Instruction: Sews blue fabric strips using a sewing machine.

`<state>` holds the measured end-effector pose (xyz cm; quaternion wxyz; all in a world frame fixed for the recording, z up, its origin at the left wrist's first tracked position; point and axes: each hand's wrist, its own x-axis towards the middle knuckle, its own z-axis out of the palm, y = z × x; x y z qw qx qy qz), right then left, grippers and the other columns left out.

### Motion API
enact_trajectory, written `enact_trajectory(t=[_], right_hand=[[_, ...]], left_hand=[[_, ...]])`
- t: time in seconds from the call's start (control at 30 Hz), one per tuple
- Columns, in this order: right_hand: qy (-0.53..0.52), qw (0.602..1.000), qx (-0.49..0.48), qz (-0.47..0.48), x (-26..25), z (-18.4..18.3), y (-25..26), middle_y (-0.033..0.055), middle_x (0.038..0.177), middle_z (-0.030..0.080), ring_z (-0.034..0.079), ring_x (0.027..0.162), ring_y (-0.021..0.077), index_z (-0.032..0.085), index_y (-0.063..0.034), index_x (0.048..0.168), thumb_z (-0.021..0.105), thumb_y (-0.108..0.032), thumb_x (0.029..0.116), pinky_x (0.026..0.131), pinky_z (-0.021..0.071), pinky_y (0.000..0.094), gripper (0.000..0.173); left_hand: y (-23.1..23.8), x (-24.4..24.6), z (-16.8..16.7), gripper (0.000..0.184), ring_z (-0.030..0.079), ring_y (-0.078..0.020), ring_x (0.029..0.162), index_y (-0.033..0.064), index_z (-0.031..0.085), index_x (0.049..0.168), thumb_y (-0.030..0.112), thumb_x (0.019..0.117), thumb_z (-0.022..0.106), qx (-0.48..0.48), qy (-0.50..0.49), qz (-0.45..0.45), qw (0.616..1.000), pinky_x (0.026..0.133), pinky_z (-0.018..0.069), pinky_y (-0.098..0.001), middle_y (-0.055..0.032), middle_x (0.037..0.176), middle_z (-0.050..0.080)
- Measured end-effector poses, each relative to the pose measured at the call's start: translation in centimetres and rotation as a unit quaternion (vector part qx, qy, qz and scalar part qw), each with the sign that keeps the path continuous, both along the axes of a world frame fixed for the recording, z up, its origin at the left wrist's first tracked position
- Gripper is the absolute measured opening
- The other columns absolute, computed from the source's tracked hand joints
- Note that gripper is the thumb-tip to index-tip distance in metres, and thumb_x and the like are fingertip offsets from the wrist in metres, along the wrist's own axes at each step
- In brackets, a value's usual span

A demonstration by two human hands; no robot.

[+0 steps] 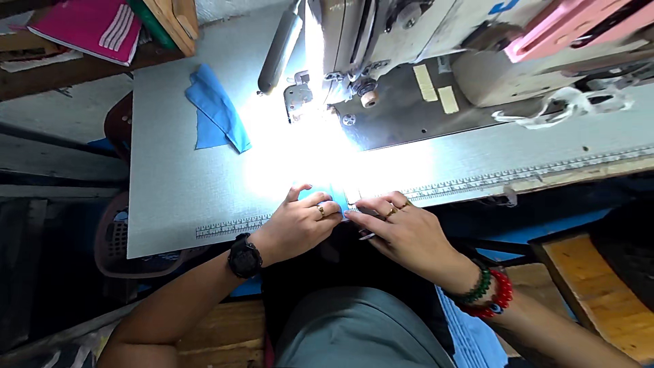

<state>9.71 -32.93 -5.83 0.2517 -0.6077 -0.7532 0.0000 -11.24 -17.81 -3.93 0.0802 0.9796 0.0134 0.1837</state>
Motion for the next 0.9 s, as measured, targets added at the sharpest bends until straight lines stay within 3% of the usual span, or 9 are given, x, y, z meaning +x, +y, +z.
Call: enact_trajectory(t=[0.17, 0.33, 0.43, 0.5, 0.6, 0.73, 0.83, 0.9], right_hand=[[-0.017, 1.000, -0.009, 0.003, 0.8, 1.0, 2.9, 0.0109, 0.109, 0.071, 0.065, 0.091, 0.0338, 0.075, -0.0213, 0.123, 0.058, -0.020, 0.0968, 0.060, 0.0503, 0.0421, 0.032], [-0.046, 0.999, -0.010, 0.000, 1.6, 1.8, 6.0, 0.0123, 0.102, 0.071, 0.066, 0.098, 0.0358, 0.077, -0.0175, 0.115, 0.061, -0.020, 0.0949, 0.063, 0.0523, 0.0443, 0.026], [-0.059, 0.998, -0.006, -0.008, 2.1, 2.2, 7.9, 0.0125, 0.094, 0.068, 0.066, 0.089, 0.0343, 0.077, -0.0147, 0.108, 0.061, -0.019, 0.0934, 0.056, 0.0478, 0.0426, 0.022], [-0.072, 0.997, -0.015, -0.013, 2.5, 2.2, 9.1, 0.0123, 0.093, 0.066, 0.065, 0.087, 0.0335, 0.077, -0.0141, 0.108, 0.060, -0.022, 0.0951, 0.053, 0.0459, 0.0414, 0.022], [-0.076, 0.997, -0.028, -0.014, 3.1, 2.2, 10.9, 0.0121, 0.101, 0.066, 0.064, 0.093, 0.0335, 0.075, -0.0137, 0.112, 0.062, -0.018, 0.0949, 0.061, 0.0495, 0.0435, 0.022], [-0.021, 0.999, -0.026, -0.035, 3.5, 2.7, 11.9, 0.0149, 0.102, 0.067, 0.066, 0.093, 0.0364, 0.075, -0.0085, 0.103, 0.064, -0.002, 0.0909, 0.069, 0.0535, 0.0493, 0.018], [0.004, 0.995, -0.062, -0.074, 3.2, 3.5, 11.5, 0.0173, 0.102, 0.066, 0.068, 0.089, 0.0360, 0.071, -0.0045, 0.102, 0.068, 0.000, 0.0910, 0.071, 0.0552, 0.0513, 0.012], [-0.004, 0.995, -0.050, -0.084, 3.0, 3.1, 11.3, 0.0165, 0.102, 0.066, 0.067, 0.086, 0.0350, 0.073, -0.0057, 0.099, 0.070, 0.001, 0.0875, 0.068, 0.0543, 0.0511, 0.014]], left_hand=[[2.9, 1.1, 0.6, 0.024, 0.065, -0.0166, 0.119, 0.0170, 0.077, 0.107, 0.020, 0.1039, 0.054, 0.010, 0.017, 0.000, 1.000, 0.111, 0.0379, -0.0513, 0.0019, 0.116, 0.074], [5.7, 2.5, 1.0, 0.021, 0.066, -0.0205, 0.118, 0.0158, 0.078, 0.106, 0.020, 0.1010, 0.058, 0.003, 0.026, -0.002, 1.000, 0.108, 0.0401, -0.0548, -0.0012, 0.117, 0.074], [7.6, 3.1, 0.9, 0.023, 0.063, -0.0222, 0.120, 0.0142, 0.078, 0.112, 0.019, 0.1020, 0.058, -0.011, 0.031, -0.002, 0.999, 0.106, 0.0396, -0.0520, -0.0020, 0.121, 0.073], [8.8, 3.6, 0.9, 0.024, 0.065, -0.0226, 0.117, 0.0121, 0.077, 0.112, 0.019, 0.1024, 0.056, -0.021, 0.034, 0.000, 0.999, 0.098, 0.0472, -0.0466, -0.0037, 0.120, 0.072], [10.3, 4.3, 1.0, 0.025, 0.066, -0.0239, 0.112, 0.0110, 0.077, 0.113, 0.018, 0.1027, 0.055, -0.033, 0.039, 0.014, 0.999, 0.096, 0.0503, -0.0460, -0.0060, 0.120, 0.071], [12.4, 5.1, 0.9, 0.023, 0.063, -0.0245, 0.121, 0.0107, 0.077, 0.109, 0.017, 0.1025, 0.055, -0.033, 0.030, 0.035, 0.998, 0.105, 0.0468, -0.0525, -0.0061, 0.124, 0.070], [14.3, 6.0, 0.5, 0.021, 0.063, -0.0199, 0.121, 0.0148, 0.077, 0.108, 0.020, 0.1014, 0.058, -0.020, 0.013, 0.049, 0.999, 0.114, 0.0323, -0.0577, -0.0026, 0.120, 0.071], [15.3, 6.5, 0.4, 0.021, 0.064, -0.0213, 0.118, 0.0163, 0.077, 0.109, 0.022, 0.1003, 0.058, 0.007, 0.006, 0.061, 0.998, 0.114, 0.0290, -0.0582, -0.0027, 0.119, 0.072]])
